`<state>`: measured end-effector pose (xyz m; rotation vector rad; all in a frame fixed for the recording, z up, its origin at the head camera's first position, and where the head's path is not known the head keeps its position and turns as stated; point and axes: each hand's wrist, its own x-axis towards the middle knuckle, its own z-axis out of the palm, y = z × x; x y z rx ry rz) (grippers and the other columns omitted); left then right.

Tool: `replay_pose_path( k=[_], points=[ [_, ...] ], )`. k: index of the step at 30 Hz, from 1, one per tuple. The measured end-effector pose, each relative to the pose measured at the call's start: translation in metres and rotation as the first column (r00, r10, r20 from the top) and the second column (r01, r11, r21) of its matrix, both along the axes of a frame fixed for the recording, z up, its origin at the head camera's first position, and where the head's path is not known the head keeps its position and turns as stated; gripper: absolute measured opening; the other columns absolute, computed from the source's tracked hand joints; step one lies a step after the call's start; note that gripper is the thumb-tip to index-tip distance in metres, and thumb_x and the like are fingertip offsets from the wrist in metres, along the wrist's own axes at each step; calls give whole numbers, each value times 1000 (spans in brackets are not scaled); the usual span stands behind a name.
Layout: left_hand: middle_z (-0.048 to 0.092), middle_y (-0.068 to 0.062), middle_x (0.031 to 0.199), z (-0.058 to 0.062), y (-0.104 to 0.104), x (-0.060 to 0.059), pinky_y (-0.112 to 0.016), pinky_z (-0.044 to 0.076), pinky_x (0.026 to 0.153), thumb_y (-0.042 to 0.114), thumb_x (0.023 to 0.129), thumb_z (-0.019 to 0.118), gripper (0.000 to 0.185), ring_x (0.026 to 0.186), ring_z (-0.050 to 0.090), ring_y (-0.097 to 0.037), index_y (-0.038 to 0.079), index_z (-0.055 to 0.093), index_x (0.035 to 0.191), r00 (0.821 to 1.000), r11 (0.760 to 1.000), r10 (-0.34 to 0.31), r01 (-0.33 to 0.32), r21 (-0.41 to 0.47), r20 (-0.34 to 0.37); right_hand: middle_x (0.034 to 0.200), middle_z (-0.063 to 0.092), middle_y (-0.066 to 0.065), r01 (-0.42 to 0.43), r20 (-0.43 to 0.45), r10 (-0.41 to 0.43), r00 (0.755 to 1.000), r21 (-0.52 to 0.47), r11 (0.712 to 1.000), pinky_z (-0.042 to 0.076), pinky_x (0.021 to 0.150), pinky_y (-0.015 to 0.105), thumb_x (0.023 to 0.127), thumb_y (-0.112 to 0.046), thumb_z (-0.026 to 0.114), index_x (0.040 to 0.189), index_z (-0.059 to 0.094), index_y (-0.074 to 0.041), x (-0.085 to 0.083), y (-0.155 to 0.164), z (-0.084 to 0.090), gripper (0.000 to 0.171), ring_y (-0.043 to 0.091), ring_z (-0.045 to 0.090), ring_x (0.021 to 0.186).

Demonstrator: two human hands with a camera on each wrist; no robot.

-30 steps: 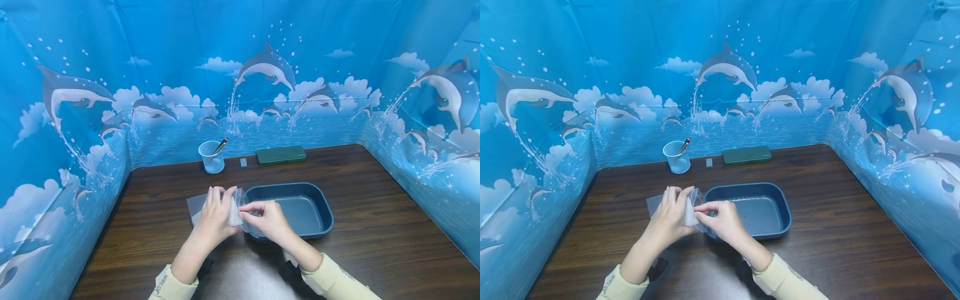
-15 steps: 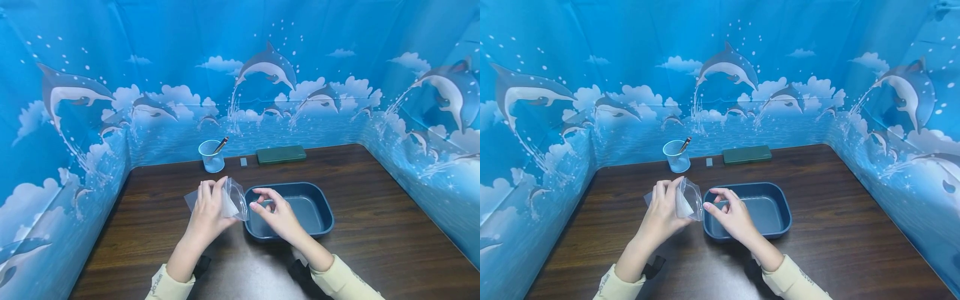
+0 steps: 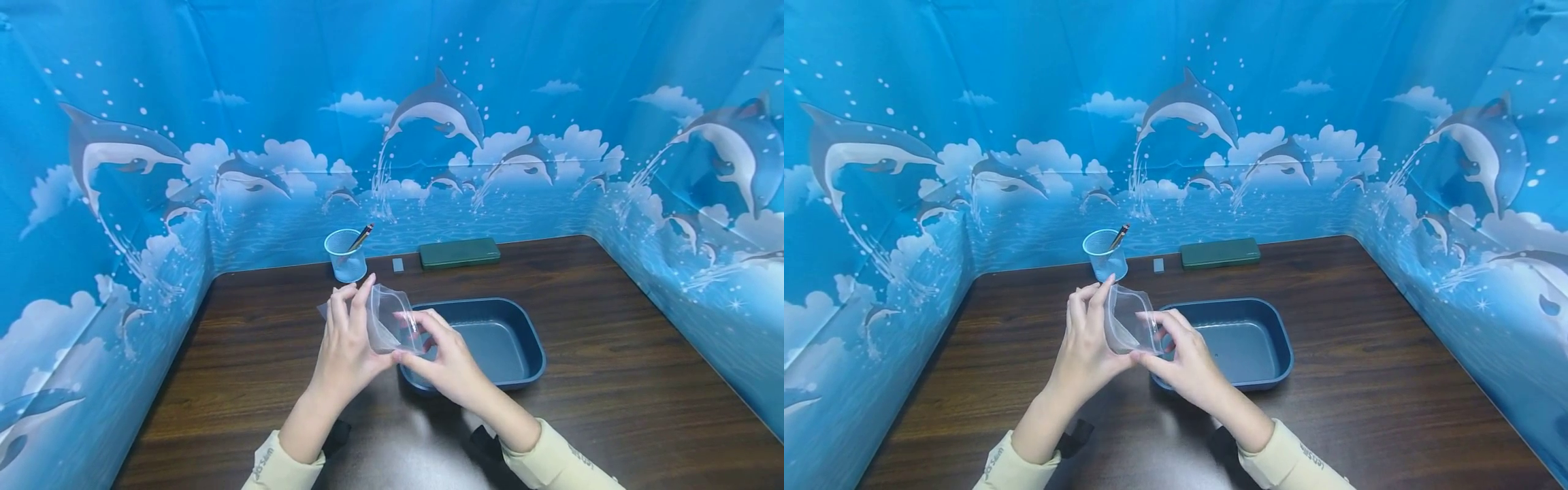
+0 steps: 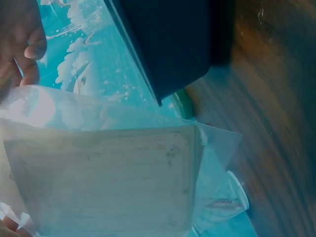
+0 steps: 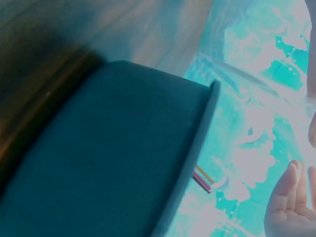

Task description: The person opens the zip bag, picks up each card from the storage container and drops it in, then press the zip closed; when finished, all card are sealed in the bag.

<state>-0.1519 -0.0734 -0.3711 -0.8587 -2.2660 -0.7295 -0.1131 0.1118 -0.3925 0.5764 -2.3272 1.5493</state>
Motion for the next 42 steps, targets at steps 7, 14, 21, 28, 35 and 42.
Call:
replay_pose_path(
  k=[7,14,21,28,35,42],
  points=[
    [35,-12,131,11,-12,-2,-42,40,99,47,59,90,120,121,35,-25,15,21,152,990,987,-115,105,122,82,119,65,4,-48,-5,48,999,-130,990,49,89,39,94,-6,61,126,60,-6,11,4,34,32,18,60,109],
    [55,2,120,22,-20,-1,-34,46,85,16,83,77,61,104,51,-16,17,49,136,912,895,-306,178,408,273,117,65,7,-73,66,88,994,-206,976,51,86,43,96,-1,56,118,64,0,6,13,42,24,20,62,104],
    [69,-7,102,46,-17,13,-29,50,77,2,89,66,15,94,61,-19,1,68,104,804,804,-440,154,574,399,110,68,2,-66,92,85,992,-198,978,51,83,33,94,-4,61,113,69,-6,-4,21,30,20,19,61,103],
    [69,-7,93,53,-4,23,-29,50,76,0,89,66,9,88,61,-20,-2,69,97,794,791,-455,153,592,403,105,69,8,-28,163,78,984,-284,958,53,83,37,91,-7,66,109,69,-3,6,18,54,19,23,65,97],
    [68,-6,88,48,8,24,-31,54,70,-1,84,72,12,82,64,-21,-2,71,96,766,761,-508,184,622,394,96,71,5,-13,135,54,989,-284,959,54,80,38,90,-9,68,103,72,-2,11,15,63,15,23,66,92],
    [68,-8,86,44,13,24,-32,55,72,-3,82,73,12,84,63,-22,-6,72,94,773,732,-516,174,659,369,94,71,6,-37,113,75,991,-309,950,55,79,39,88,-6,70,101,72,1,10,13,60,15,25,66,90]
  ],
)
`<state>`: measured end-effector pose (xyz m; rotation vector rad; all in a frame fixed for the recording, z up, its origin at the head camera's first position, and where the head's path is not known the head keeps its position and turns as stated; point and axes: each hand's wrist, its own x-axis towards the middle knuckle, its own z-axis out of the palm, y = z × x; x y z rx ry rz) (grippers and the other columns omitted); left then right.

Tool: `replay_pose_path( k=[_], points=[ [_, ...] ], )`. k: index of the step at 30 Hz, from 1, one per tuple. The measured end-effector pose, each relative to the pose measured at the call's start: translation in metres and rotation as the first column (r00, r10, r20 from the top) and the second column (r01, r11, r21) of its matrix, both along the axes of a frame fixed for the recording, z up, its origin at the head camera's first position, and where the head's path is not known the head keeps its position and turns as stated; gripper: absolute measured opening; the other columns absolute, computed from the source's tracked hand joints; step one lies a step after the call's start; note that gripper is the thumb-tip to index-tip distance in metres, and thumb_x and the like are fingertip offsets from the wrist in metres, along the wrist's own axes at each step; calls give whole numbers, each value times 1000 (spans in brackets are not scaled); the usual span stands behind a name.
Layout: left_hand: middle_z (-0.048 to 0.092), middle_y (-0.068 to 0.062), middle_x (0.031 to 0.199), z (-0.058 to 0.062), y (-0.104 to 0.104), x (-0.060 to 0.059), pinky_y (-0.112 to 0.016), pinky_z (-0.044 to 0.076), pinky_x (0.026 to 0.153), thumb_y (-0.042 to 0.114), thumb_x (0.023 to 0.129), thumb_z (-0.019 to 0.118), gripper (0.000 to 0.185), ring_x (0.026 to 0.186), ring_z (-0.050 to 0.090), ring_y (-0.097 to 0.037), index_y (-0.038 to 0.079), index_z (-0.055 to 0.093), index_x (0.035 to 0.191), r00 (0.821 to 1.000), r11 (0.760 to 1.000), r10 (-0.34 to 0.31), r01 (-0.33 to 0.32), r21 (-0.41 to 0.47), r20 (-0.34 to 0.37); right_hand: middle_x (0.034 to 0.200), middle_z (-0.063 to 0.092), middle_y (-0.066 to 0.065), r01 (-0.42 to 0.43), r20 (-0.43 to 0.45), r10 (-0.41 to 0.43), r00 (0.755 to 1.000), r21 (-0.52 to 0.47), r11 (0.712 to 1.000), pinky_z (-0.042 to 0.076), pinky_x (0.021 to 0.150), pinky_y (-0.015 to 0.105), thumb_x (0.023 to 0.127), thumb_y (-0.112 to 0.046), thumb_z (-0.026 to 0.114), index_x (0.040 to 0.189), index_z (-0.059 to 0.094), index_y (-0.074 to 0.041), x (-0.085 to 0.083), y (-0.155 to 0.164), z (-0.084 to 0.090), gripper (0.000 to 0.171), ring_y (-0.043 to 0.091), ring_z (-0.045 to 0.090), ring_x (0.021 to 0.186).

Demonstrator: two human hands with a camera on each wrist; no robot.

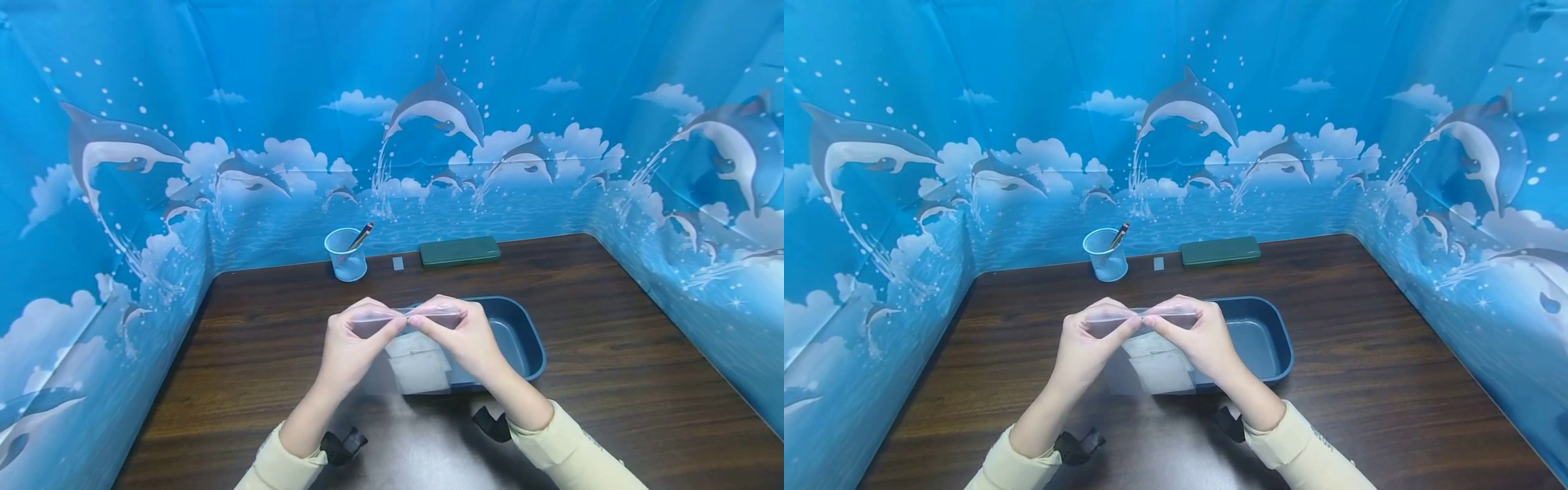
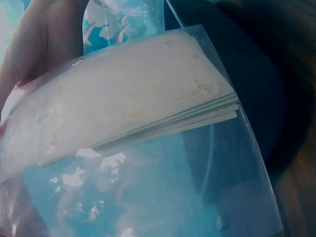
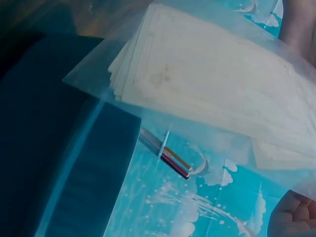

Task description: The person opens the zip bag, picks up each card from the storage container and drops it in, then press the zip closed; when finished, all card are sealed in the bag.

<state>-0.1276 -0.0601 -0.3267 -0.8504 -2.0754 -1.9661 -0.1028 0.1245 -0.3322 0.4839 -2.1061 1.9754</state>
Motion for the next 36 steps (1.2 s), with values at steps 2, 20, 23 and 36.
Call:
replay_pose_path(
  k=[2,20,23,36],
  points=[
    [69,-9,87,-1,0,0,-33,55,73,-3,83,72,12,86,63,-22,-6,72,94,1000,1000,-4,4,6,7,93,71,6,8,3,-8,1000,-1,1000,55,78,39,88,-7,70,101,72,1,0,-1,0,15,25,66,90],
    [69,-7,81,-2,6,6,-31,54,72,-3,82,73,9,80,65,-22,-5,73,91,997,997,70,-70,33,-8,89,70,3,59,-77,-57,995,31,998,55,75,38,87,-5,70,98,73,-4,1,-4,-4,11,23,65,85],
    [69,-8,82,-2,4,5,-30,54,71,-3,82,73,10,80,65,-21,-5,73,91,998,997,68,-68,23,-11,88,70,2,64,-73,-60,995,43,997,55,74,37,87,-5,71,97,74,-4,2,-3,-1,11,22,65,84],
    [68,-13,84,1,-18,0,-26,52,71,-6,78,75,11,84,62,-20,-7,73,89,991,990,136,-135,38,-12,82,70,-2,208,-107,-193,975,154,966,46,55,28,83,-10,76,90,77,-7,8,10,10,7,20,57,69]
  ],
)
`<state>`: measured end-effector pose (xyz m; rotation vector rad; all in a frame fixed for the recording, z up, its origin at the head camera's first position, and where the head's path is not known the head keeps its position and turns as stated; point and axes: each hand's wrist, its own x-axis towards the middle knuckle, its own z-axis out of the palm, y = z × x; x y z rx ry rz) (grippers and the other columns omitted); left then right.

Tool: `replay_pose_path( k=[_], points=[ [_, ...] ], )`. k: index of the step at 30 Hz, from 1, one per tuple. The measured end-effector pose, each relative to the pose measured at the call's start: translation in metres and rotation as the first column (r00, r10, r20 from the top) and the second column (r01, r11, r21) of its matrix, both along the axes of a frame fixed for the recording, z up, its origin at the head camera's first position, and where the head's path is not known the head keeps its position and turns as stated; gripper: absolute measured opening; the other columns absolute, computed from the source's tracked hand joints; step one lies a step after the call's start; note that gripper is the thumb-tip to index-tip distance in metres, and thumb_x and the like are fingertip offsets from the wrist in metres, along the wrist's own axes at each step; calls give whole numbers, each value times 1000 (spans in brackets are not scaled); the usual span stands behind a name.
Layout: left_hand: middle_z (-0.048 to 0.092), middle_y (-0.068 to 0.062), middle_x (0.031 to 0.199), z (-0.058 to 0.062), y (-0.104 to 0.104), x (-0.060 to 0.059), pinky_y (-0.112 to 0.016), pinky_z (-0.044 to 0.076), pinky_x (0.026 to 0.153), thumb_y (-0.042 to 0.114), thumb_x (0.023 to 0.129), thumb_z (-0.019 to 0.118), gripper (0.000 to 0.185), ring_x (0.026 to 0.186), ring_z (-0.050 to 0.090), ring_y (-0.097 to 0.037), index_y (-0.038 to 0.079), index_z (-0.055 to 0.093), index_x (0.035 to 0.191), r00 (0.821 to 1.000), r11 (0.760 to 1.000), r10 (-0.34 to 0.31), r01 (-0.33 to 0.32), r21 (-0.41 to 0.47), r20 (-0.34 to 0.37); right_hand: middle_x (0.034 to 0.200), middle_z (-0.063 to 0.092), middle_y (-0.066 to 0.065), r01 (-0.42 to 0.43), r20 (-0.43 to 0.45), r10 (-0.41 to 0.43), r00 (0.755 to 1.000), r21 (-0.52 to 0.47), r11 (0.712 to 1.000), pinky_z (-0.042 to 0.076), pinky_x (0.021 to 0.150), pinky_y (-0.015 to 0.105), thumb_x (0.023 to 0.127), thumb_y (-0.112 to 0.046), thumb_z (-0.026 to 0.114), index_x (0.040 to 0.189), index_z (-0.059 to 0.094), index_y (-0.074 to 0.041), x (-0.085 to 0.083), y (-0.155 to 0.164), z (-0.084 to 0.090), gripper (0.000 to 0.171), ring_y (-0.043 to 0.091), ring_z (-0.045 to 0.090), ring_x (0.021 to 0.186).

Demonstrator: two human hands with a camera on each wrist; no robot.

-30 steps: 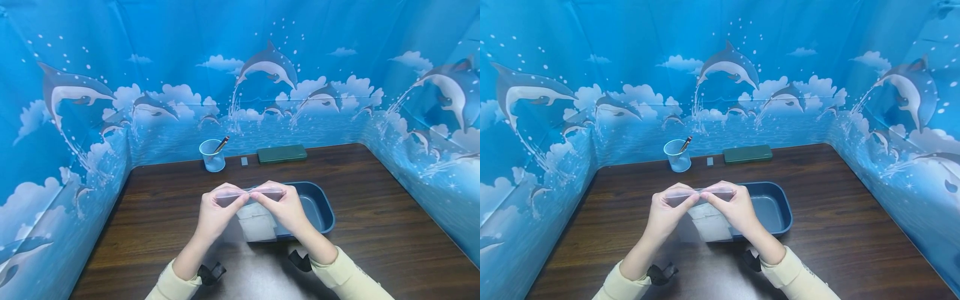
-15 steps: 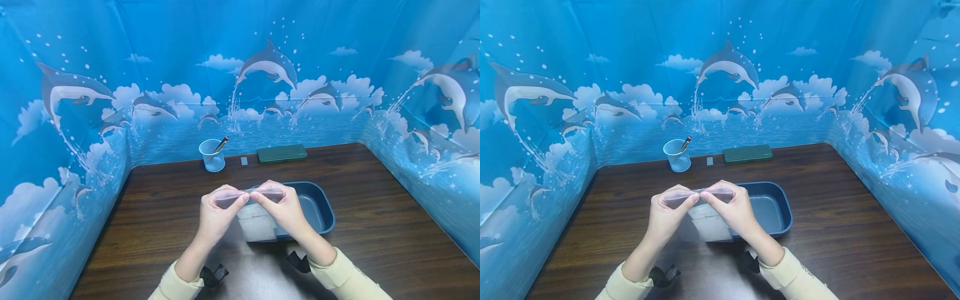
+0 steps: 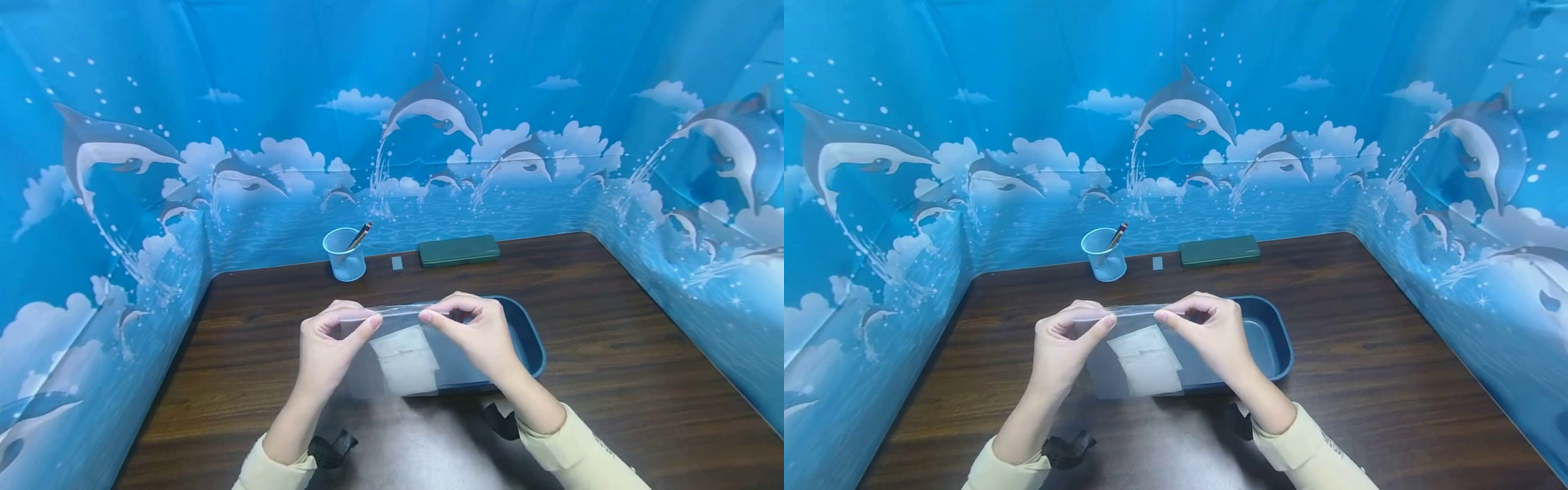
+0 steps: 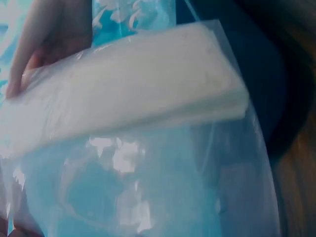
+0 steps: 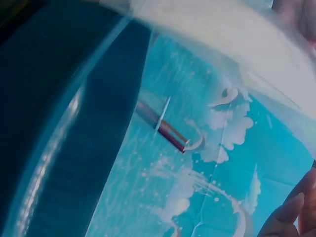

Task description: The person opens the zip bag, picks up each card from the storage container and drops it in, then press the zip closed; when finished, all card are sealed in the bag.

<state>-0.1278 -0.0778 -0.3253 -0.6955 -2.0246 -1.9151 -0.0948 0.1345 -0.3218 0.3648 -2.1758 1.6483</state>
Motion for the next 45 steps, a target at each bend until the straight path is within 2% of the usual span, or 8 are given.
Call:
replay_pose_path(
  k=[6,12,18,24,29,33,40,45],
  points=[
    [69,-15,84,-5,-16,-8,-23,51,68,-10,78,74,10,86,62,-18,-8,72,88,998,999,39,-39,-4,-41,84,70,-1,2,80,-2,997,2,1000,44,53,29,85,-13,75,90,76,-7,0,9,-1,7,25,56,70],
    [70,-10,90,-21,-31,-20,-26,52,72,-2,84,72,10,88,63,-21,-2,74,93,1000,999,27,-27,-23,-9,95,71,-3,-119,192,110,975,36,992,54,71,36,92,-15,66,104,75,-8,-2,15,2,16,19,66,85],
    [70,-12,88,-22,-39,-22,-28,50,79,4,91,65,12,88,64,-24,-3,73,96,1000,1000,3,-2,-18,25,102,71,-5,-233,173,218,960,71,970,54,75,37,98,-16,58,112,73,-13,-11,22,-12,21,18,65,85],
    [70,-13,88,-22,-40,-21,-28,49,79,7,91,66,13,88,63,-25,-3,73,96,999,1000,9,-8,-16,39,98,72,-6,-227,177,218,960,34,973,53,78,34,97,-25,59,111,73,-19,-17,21,-25,21,19,66,83],
    [70,-13,88,-24,-41,-22,-27,49,78,7,91,67,13,87,63,-25,-2,73,97,999,1000,31,-31,-6,44,96,72,-4,-195,197,185,963,33,980,49,69,31,96,-31,59,103,76,-17,-20,17,-27,22,18,64,83],
    [70,-13,88,-26,-42,-23,-27,50,79,7,90,67,14,87,64,-25,-2,73,98,998,999,41,-41,5,52,92,72,-2,-175,215,164,963,34,984,47,66,31,96,-26,61,106,75,-13,-21,14,-28,22,18,62,79],
    [69,-14,87,-29,-45,-24,-29,51,80,6,90,67,13,87,64,-25,-3,73,97,998,999,39,-39,2,54,89,72,6,-150,258,135,957,42,988,43,63,29,96,-13,61,108,73,-1,-7,3,-3,21,24,55,73],
    [69,-14,84,-31,-48,-25,-28,53,76,7,91,66,14,81,66,-23,-4,72,98,996,999,34,-35,1,80,89,72,5,-155,281,157,947,-32,987,49,71,33,96,-16,60,107,73,-4,-16,-1,-18,21,18,61,77]
  ],
)
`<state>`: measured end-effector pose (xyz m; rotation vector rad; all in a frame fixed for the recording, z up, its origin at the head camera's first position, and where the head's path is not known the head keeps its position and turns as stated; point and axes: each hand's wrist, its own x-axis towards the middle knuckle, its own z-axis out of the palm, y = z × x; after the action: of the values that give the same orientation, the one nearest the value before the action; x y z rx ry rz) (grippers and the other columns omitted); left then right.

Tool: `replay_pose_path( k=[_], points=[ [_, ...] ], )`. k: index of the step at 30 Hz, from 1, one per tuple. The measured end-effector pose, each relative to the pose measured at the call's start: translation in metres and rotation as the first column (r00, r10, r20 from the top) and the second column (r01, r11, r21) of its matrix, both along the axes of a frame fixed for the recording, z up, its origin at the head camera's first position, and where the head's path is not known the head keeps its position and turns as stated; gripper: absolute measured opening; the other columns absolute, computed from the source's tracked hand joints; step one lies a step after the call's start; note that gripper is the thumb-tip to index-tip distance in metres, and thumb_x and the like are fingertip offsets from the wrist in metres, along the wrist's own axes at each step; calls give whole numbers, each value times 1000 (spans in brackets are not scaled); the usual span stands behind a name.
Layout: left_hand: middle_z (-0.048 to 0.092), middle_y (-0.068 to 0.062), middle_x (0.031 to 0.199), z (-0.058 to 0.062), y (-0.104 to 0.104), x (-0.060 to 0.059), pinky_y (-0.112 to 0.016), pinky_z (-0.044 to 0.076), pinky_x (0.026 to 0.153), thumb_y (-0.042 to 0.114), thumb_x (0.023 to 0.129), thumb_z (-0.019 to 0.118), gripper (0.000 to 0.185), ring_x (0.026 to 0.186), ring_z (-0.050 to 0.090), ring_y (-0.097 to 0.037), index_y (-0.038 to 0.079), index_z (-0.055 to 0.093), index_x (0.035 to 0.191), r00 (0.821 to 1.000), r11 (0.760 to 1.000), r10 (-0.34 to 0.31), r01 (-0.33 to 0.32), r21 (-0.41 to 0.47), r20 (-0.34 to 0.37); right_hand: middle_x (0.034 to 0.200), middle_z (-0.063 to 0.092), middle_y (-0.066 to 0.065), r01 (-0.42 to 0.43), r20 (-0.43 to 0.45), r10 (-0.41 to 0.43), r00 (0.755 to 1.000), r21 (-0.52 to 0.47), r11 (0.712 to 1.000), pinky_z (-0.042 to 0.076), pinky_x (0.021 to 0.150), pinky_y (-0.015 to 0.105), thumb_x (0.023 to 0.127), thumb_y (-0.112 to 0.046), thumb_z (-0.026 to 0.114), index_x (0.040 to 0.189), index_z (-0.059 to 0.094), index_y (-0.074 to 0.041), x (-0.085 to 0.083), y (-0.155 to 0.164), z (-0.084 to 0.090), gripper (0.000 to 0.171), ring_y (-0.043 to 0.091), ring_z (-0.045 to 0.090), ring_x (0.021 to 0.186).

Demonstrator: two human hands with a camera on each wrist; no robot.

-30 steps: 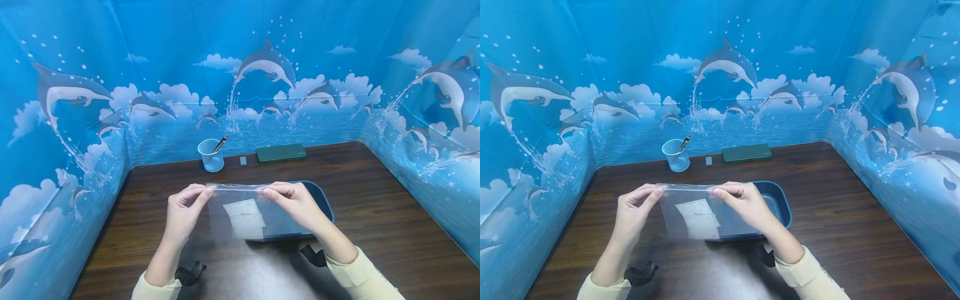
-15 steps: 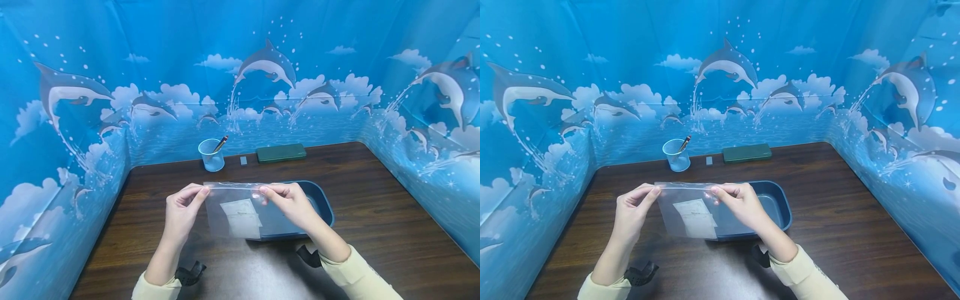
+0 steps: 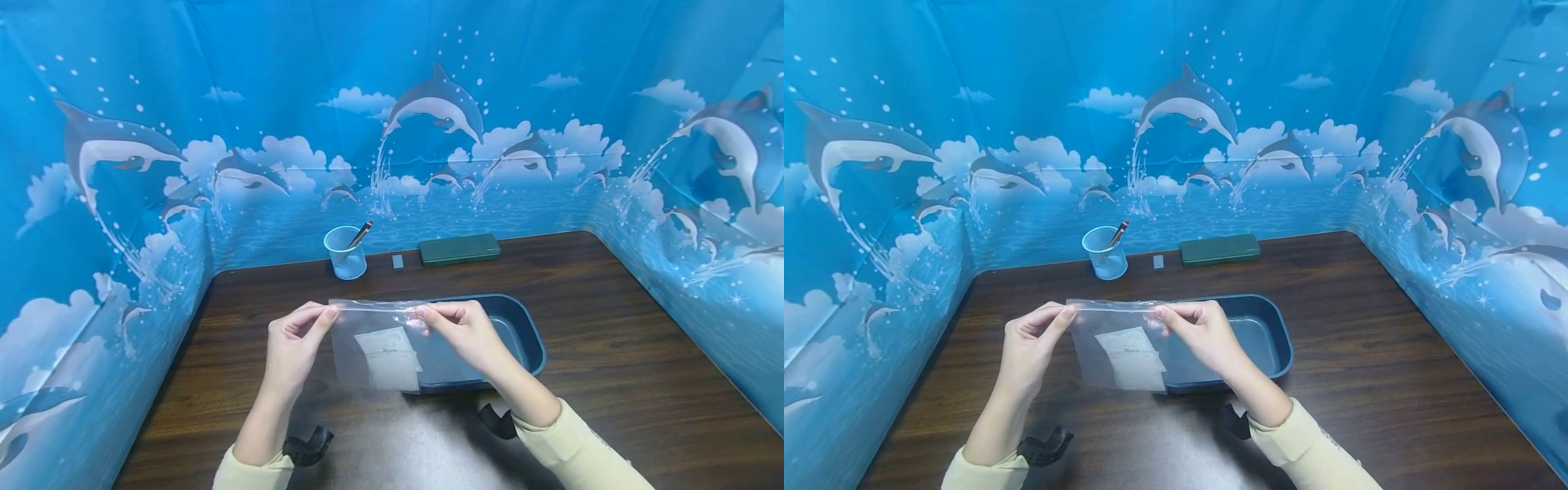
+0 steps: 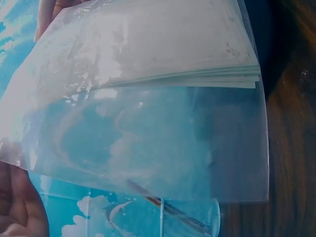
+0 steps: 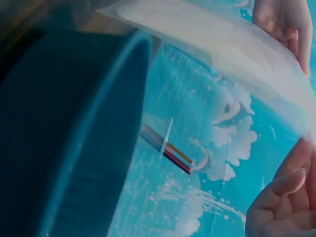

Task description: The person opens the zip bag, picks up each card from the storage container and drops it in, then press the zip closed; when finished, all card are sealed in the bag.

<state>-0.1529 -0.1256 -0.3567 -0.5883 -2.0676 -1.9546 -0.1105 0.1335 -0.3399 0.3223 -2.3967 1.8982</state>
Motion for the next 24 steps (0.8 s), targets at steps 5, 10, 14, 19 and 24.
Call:
replay_pose_path(
  k=[5,10,14,19,24],
  points=[
    [69,-13,81,-5,-2,-4,-30,56,59,11,94,63,20,64,68,-22,-6,67,103,996,999,2,-5,43,85,102,71,2,-63,53,65,996,-46,997,51,81,45,100,-31,52,120,67,-11,-11,-5,-26,32,19,63,97],
    [68,-11,81,-10,-4,-12,-32,56,54,19,97,59,26,62,67,-20,-5,61,106,981,985,41,-72,158,189,113,66,1,-220,118,206,972,121,968,51,80,40,98,-41,52,131,57,-11,-8,-15,-43,45,18,60,101],
    [69,-9,83,-14,-9,-21,-30,56,56,27,97,58,31,65,67,-18,-1,59,111,960,967,90,-148,208,266,105,66,-7,-299,129,274,953,265,917,50,75,31,94,-40,60,133,53,-7,-2,-23,-57,52,10,59,93],
    [70,-6,87,-20,-18,-30,-28,56,61,32,97,57,34,69,68,-16,4,58,116,921,956,164,-237,172,354,93,67,-12,-300,58,295,954,265,917,50,70,27,89,-28,70,141,39,-11,5,-28,-66,62,6,62,83],
    [71,-5,89,-21,-24,-34,-29,56,65,33,98,55,36,72,70,-15,4,54,118,889,951,197,-276,140,413,94,66,-11,-247,-84,272,958,233,941,51,62,28,80,-21,80,143,27,-15,10,-30,-68,82,10,62,75]
  ],
)
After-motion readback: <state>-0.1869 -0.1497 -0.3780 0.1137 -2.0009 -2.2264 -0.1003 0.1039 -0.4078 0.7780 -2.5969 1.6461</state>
